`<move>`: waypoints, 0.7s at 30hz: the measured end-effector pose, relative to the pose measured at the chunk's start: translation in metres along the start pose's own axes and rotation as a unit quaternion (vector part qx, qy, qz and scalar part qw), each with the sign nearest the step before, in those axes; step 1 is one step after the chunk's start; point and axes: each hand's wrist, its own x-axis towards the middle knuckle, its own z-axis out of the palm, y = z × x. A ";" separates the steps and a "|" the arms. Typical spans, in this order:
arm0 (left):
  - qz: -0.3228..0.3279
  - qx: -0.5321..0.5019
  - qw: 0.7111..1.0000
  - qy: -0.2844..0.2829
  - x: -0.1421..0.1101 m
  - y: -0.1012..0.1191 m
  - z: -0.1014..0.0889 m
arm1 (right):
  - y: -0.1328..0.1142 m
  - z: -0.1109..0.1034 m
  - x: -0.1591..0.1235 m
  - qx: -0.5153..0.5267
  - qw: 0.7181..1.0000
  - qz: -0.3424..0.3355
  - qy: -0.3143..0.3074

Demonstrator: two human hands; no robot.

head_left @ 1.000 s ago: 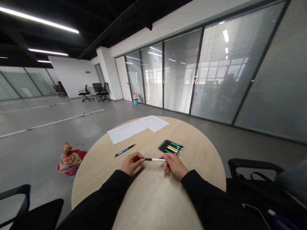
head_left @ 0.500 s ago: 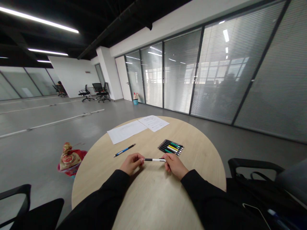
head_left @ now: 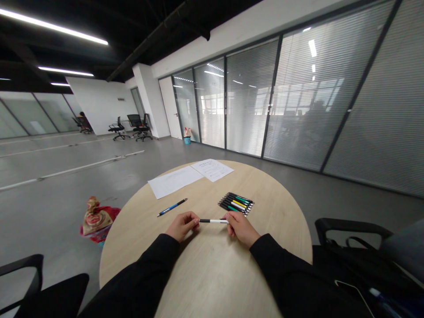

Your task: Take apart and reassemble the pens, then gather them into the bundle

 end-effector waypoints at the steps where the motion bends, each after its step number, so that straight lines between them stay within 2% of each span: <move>1: 0.000 -0.007 1.000 -0.001 0.000 0.000 0.000 | 0.001 0.000 0.000 0.000 1.000 0.001 -0.001; 11: 0.024 -0.036 0.999 -0.005 0.002 -0.009 0.000 | 0.006 -0.002 0.003 0.021 0.999 0.029 -0.014; 21: 0.042 -0.036 0.998 0.004 0.004 -0.011 0.001 | 0.004 0.002 0.004 0.027 0.999 0.040 0.010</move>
